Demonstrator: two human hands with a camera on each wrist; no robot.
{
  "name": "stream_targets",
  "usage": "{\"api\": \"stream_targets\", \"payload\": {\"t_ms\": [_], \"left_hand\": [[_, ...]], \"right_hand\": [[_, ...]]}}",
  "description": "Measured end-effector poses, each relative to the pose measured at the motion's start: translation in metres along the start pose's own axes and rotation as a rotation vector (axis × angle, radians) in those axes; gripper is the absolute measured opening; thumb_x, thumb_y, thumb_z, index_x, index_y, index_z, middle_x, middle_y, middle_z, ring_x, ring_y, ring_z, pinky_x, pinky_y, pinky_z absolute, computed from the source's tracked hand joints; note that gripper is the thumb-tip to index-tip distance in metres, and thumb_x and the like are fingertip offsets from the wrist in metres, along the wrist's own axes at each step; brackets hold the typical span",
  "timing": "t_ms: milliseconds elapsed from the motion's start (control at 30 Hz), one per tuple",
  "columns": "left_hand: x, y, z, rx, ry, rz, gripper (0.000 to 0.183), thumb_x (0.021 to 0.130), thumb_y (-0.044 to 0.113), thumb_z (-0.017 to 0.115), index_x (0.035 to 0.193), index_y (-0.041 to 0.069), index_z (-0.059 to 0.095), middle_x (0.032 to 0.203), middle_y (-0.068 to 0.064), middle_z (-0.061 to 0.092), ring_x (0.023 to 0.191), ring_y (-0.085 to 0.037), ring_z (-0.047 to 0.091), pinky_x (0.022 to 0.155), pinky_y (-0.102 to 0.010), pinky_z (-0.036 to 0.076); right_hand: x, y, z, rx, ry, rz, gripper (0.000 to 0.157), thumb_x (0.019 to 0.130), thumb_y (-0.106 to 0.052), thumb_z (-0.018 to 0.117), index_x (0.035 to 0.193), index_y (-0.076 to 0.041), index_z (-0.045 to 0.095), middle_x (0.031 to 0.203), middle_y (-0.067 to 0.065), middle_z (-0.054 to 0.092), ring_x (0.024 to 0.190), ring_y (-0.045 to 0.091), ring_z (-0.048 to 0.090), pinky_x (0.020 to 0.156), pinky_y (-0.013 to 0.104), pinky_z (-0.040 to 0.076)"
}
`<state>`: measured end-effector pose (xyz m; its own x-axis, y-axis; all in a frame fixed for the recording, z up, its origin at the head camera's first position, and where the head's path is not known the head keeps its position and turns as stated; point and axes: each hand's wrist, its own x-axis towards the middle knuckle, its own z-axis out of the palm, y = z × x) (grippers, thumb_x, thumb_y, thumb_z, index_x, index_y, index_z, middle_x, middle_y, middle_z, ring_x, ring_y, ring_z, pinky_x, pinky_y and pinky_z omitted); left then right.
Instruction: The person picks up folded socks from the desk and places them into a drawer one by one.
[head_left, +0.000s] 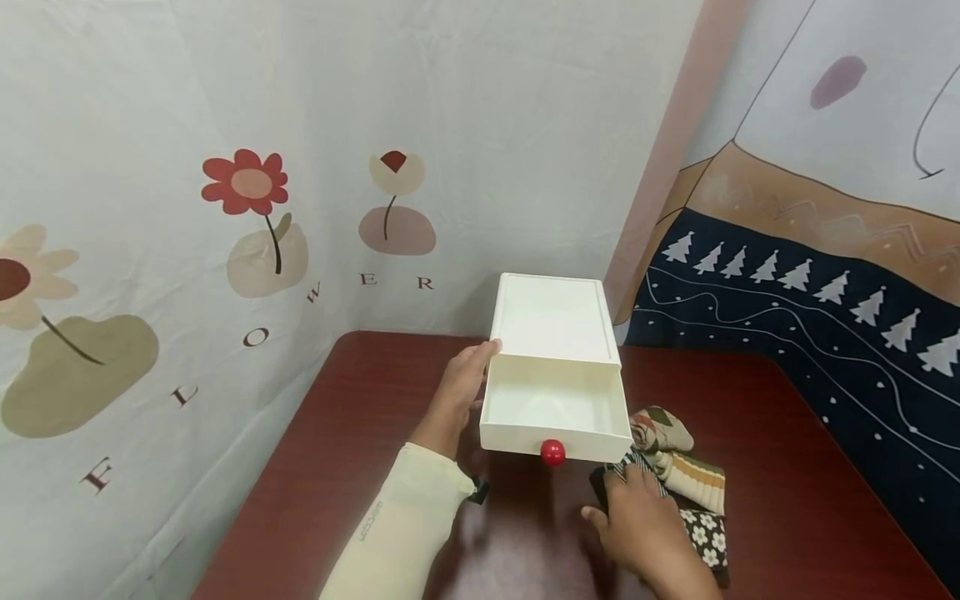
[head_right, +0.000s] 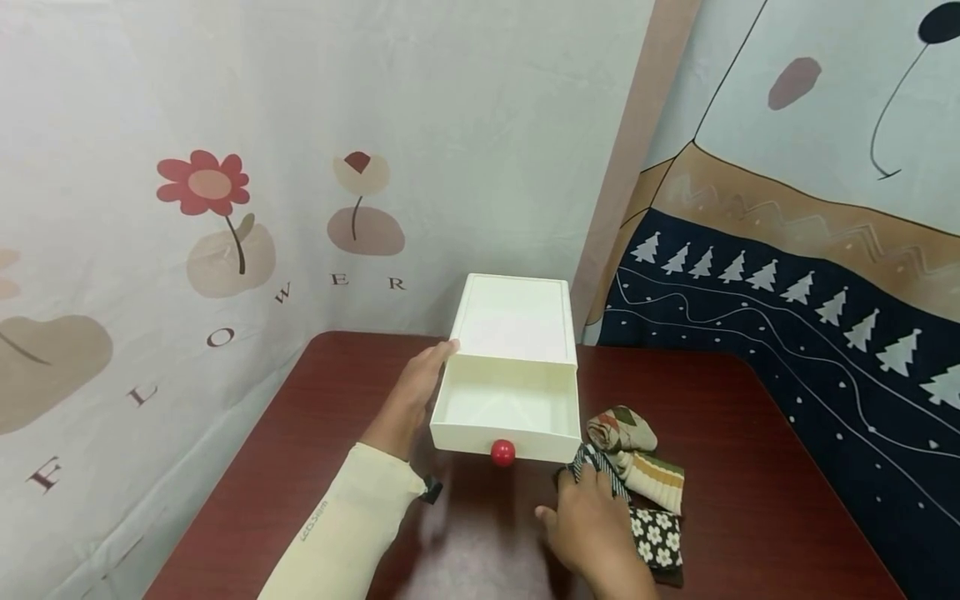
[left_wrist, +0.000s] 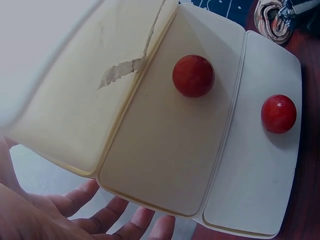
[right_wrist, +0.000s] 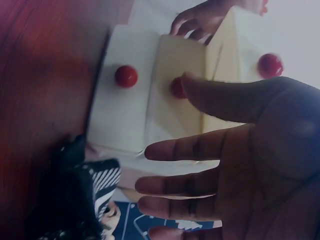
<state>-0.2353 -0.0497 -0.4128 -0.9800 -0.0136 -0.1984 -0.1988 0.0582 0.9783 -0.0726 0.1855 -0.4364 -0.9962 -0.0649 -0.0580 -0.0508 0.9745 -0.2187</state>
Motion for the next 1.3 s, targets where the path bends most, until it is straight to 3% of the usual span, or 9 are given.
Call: {"api": "stream_targets", "payload": {"t_ms": [200, 433, 533, 733, 867, 1000, 1300], "left_hand": [[-0.001, 0.001, 0.000, 0.012, -0.010, 0.001, 0.070, 0.101, 0.062, 0.060, 0.151, 0.012, 0.061, 0.142, -0.017, 0.067, 0.134, -0.038, 0.063, 0.109, -0.066, 0.051], [0.000, 0.001, -0.003, 0.023, -0.012, 0.022, 0.070, 0.101, 0.061, 0.060, 0.149, 0.010, 0.062, 0.140, -0.019, 0.068, 0.132, -0.039, 0.063, 0.109, -0.068, 0.049], [0.000, 0.001, -0.004, 0.031, -0.014, 0.024, 0.070, 0.101, 0.062, 0.060, 0.149, 0.010, 0.061, 0.140, -0.019, 0.068, 0.132, -0.039, 0.063, 0.111, -0.071, 0.048], [0.000, 0.000, -0.003, 0.046, -0.019, 0.025, 0.071, 0.102, 0.061, 0.061, 0.150, 0.009, 0.061, 0.141, -0.020, 0.068, 0.133, -0.040, 0.064, 0.112, -0.073, 0.046], [-0.002, 0.000, -0.003, 0.055, -0.019, 0.022, 0.072, 0.102, 0.063, 0.060, 0.150, 0.010, 0.061, 0.143, -0.019, 0.068, 0.135, -0.041, 0.063, 0.114, -0.072, 0.046], [-0.003, 0.001, -0.003, 0.056, -0.021, 0.027, 0.072, 0.102, 0.063, 0.060, 0.151, 0.009, 0.060, 0.145, -0.020, 0.066, 0.136, -0.041, 0.062, 0.115, -0.073, 0.045], [-0.003, 0.001, -0.005, 0.053, -0.027, 0.015, 0.073, 0.102, 0.063, 0.060, 0.151, 0.009, 0.059, 0.144, -0.020, 0.067, 0.135, -0.040, 0.063, 0.114, -0.072, 0.046]], "right_hand": [[0.012, 0.012, -0.001, 0.030, -0.080, 0.054, 0.078, 0.096, -0.044, 0.082, 0.148, 0.008, 0.057, 0.145, 0.040, 0.053, 0.137, 0.060, 0.048, 0.102, 0.078, 0.048], [0.021, 0.023, -0.001, 0.056, -0.095, 0.091, 0.088, 0.091, -0.046, 0.086, 0.143, 0.016, 0.054, 0.144, 0.042, 0.051, 0.131, 0.057, 0.046, 0.103, 0.077, 0.043], [0.024, 0.025, 0.002, 0.046, -0.095, 0.090, 0.077, 0.094, -0.043, 0.084, 0.139, 0.013, 0.058, 0.139, 0.039, 0.052, 0.128, 0.054, 0.046, 0.100, 0.075, 0.044], [0.031, 0.027, 0.011, 0.037, -0.040, 0.099, 0.026, 0.101, -0.011, 0.069, 0.123, 0.002, 0.072, 0.115, 0.030, 0.057, 0.111, 0.048, 0.051, 0.083, 0.064, 0.051], [0.035, 0.028, 0.013, 0.017, -0.036, 0.127, 0.023, 0.096, -0.001, 0.066, 0.117, 0.006, 0.074, 0.106, 0.031, 0.058, 0.104, 0.048, 0.054, 0.080, 0.061, 0.053], [0.038, 0.027, 0.013, -0.022, -0.040, 0.140, 0.019, 0.096, -0.003, 0.068, 0.109, 0.009, 0.073, 0.102, 0.033, 0.062, 0.101, 0.049, 0.058, 0.083, 0.063, 0.055], [0.041, 0.026, 0.021, 0.029, 0.066, 0.109, 0.029, 0.098, -0.002, 0.064, 0.121, 0.014, 0.070, 0.112, 0.040, 0.055, 0.096, 0.054, 0.064, 0.078, 0.063, 0.058]]}}
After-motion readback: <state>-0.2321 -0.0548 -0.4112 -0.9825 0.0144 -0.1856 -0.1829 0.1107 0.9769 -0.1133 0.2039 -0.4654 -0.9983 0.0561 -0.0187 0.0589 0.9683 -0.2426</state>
